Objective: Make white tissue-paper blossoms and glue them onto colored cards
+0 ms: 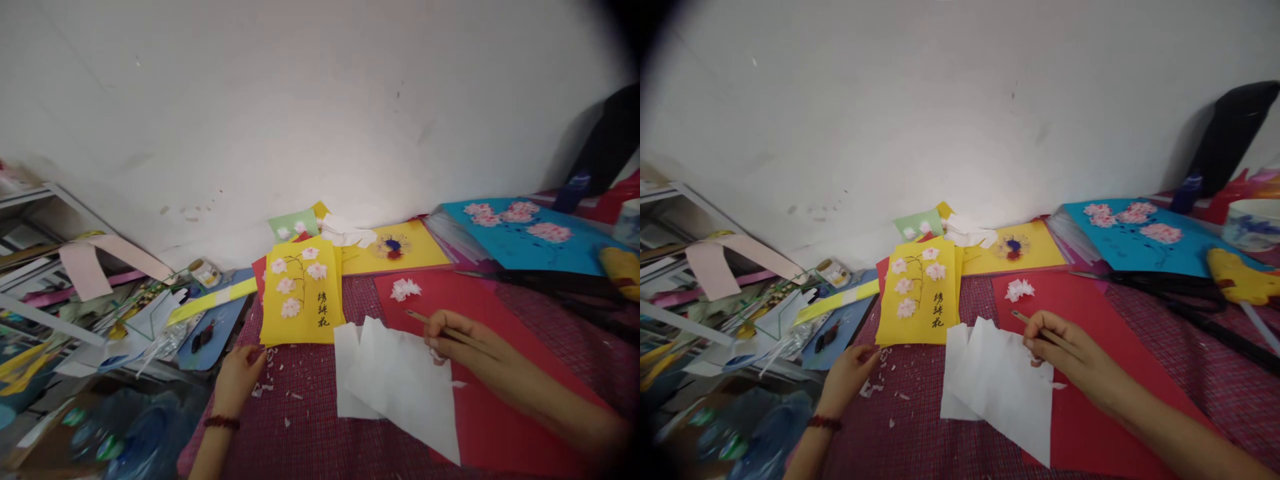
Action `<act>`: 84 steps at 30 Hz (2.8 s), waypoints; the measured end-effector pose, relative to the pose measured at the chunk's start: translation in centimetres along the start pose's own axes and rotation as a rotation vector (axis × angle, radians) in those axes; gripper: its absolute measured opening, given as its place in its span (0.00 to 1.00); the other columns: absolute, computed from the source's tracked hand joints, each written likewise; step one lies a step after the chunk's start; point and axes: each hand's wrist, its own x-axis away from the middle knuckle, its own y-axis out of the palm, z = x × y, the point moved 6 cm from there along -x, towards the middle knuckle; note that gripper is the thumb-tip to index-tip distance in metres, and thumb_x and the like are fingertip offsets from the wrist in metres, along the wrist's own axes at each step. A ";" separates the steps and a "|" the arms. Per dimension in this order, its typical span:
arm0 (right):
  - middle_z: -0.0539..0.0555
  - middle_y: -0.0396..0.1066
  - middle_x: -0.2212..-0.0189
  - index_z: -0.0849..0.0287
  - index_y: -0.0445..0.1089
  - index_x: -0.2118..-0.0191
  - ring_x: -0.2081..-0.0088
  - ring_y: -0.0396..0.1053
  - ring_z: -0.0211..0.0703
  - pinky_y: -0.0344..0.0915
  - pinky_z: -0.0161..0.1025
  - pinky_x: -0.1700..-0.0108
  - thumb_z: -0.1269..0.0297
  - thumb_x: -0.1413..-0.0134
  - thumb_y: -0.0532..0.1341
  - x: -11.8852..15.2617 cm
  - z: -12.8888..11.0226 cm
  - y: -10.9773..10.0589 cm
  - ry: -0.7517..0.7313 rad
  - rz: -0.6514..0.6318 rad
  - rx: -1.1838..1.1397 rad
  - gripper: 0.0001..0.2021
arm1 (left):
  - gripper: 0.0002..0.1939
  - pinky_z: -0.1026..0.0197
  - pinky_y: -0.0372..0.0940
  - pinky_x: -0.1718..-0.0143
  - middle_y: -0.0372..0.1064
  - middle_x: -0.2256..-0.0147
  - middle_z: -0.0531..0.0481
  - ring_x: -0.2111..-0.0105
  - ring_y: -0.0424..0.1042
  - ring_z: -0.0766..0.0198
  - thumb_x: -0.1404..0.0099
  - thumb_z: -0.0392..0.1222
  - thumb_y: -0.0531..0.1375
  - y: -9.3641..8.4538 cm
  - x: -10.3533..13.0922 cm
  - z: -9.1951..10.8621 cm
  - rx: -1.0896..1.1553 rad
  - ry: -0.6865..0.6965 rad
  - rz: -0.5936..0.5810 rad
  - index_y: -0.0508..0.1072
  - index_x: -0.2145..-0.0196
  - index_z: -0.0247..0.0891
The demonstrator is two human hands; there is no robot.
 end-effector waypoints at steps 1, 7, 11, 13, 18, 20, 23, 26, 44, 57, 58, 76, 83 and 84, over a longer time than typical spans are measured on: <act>0.49 0.63 0.75 0.56 0.63 0.68 0.71 0.63 0.39 0.60 0.37 0.66 0.57 0.44 0.57 0.0 0.0 -0.1 -0.002 0.006 -0.002 0.09 | 0.14 0.57 0.60 0.62 0.71 0.72 0.45 0.67 0.69 0.54 0.47 0.50 0.58 0.3 -0.4 0.1 0.043 -0.007 0.001 0.74 0.75 0.36; 0.48 0.64 0.75 0.56 0.63 0.67 0.70 0.63 0.38 0.60 0.36 0.67 0.58 0.44 0.57 -0.1 -0.3 -0.1 0.006 0.008 -0.042 0.08 | 0.16 0.65 0.58 0.76 0.64 0.80 0.54 0.78 0.63 0.65 0.43 0.53 0.55 0.8 0.9 3.4 0.363 -0.045 -0.049 0.70 0.75 0.37; 0.49 0.65 0.74 0.57 0.65 0.67 0.71 0.65 0.37 0.62 0.36 0.66 0.58 0.47 0.60 0.2 -0.9 1.6 0.014 -0.032 -0.166 0.08 | 0.10 0.68 0.57 0.76 0.64 0.80 0.55 0.79 0.61 0.69 0.46 0.46 0.62 3.2 3.6 10.7 0.857 -0.009 -0.251 0.70 0.76 0.37; 0.48 0.65 0.75 0.58 0.65 0.69 0.72 0.65 0.36 0.63 0.36 0.66 0.59 0.50 0.62 0.5 -1.3 2.8 0.010 -0.062 -0.267 0.09 | 0.07 0.67 0.59 0.73 0.66 0.80 0.54 0.77 0.65 0.67 0.47 0.43 0.63 4.8 4.8 15.3 0.905 0.089 -0.403 0.71 0.76 0.38; 0.48 0.67 0.77 0.61 0.65 0.70 0.76 0.66 0.33 0.65 0.36 0.69 0.58 0.56 0.66 0.7 -1.3 3.6 0.053 -0.051 -0.488 0.13 | 0.03 0.65 0.64 0.72 0.71 0.76 0.51 0.74 0.70 0.63 0.44 0.37 0.60 5.9 6.2 24.4 0.695 0.541 -0.413 0.73 0.74 0.41; 0.48 0.68 0.76 0.62 0.65 0.69 0.76 0.66 0.33 0.66 0.37 0.69 0.58 0.57 0.67 0.7 -1.2 3.0 0.057 -0.013 -0.567 0.15 | 0.05 0.65 0.65 0.69 0.72 0.73 0.51 0.72 0.71 0.64 0.42 0.34 0.59 5.5 6.6 26.7 0.599 0.762 -0.313 0.72 0.73 0.42; 0.48 0.68 0.75 0.61 0.65 0.69 0.75 0.67 0.33 0.66 0.36 0.69 0.59 0.58 0.69 0.7 -0.9 2.1 0.077 0.022 -0.646 0.15 | 0.08 0.65 0.67 0.65 0.72 0.69 0.50 0.67 0.72 0.63 0.40 0.30 0.57 5.2 7.4 28.6 0.529 0.997 -0.180 0.72 0.68 0.43; 0.47 0.68 0.75 0.61 0.64 0.69 0.76 0.67 0.33 0.67 0.36 0.69 0.59 0.59 0.69 0.7 -0.5 1.6 0.101 0.024 -0.705 0.16 | 0.12 0.63 0.67 0.62 0.71 0.64 0.47 0.64 0.71 0.63 0.40 0.28 0.56 5.7 8.0 29.1 0.473 1.126 -0.094 0.70 0.63 0.43; 0.43 0.58 0.79 0.58 0.62 0.70 0.78 0.53 0.32 0.50 0.30 0.76 0.70 0.55 0.59 0.5 -1.6 0.5 -0.098 0.152 -0.217 0.04 | 0.08 0.59 0.69 0.68 0.70 0.65 0.48 0.67 0.70 0.59 0.41 0.43 0.58 10.7 6.4 25.5 1.055 0.302 -0.515 0.70 0.62 0.43; 0.44 0.60 0.79 0.59 0.61 0.69 0.78 0.59 0.32 0.56 0.31 0.75 0.65 0.52 0.59 0.3 -1.3 1.5 -0.066 0.115 -0.363 0.06 | 0.02 0.67 0.59 0.75 0.63 0.79 0.55 0.78 0.61 0.69 0.48 0.36 0.59 12.9 7.4 26.1 1.077 0.110 -0.666 0.68 0.75 0.36; 0.44 0.60 0.79 0.59 0.62 0.69 0.78 0.59 0.31 0.55 0.30 0.75 0.65 0.52 0.59 0.3 -1.2 1.4 -0.050 0.126 -0.351 0.05 | 0.03 0.67 0.59 0.74 0.64 0.78 0.54 0.77 0.62 0.68 0.49 0.36 0.59 12.8 7.3 26.2 1.078 0.134 -0.670 0.69 0.74 0.36; 0.44 0.55 0.79 0.59 0.61 0.70 0.77 0.51 0.32 0.51 0.31 0.75 0.68 0.53 0.57 0.0 -1.7 1.1 -0.092 0.131 -0.146 0.03 | 0.12 0.66 0.57 0.74 0.62 0.81 0.54 0.77 0.62 0.67 0.43 0.46 0.58 12.4 6.9 25.8 0.927 0.151 -0.580 0.69 0.78 0.36; 0.44 0.53 0.76 0.57 0.55 0.70 0.74 0.52 0.34 0.53 0.32 0.72 0.69 0.49 0.56 0.8 -1.9 0.8 -0.191 0.236 -0.007 0.06 | 0.10 0.64 0.58 0.72 0.67 0.76 0.51 0.74 0.65 0.64 0.41 0.42 0.55 10.4 6.8 26.3 0.713 0.376 -0.322 0.72 0.76 0.37; 0.44 0.53 0.76 0.57 0.55 0.70 0.73 0.52 0.34 0.53 0.33 0.71 0.70 0.49 0.56 0.8 -1.8 0.9 -0.206 0.234 0.031 0.06 | 0.09 0.64 0.59 0.72 0.67 0.75 0.51 0.74 0.65 0.64 0.41 0.41 0.56 10.2 6.8 26.3 0.712 0.392 -0.302 0.72 0.75 0.37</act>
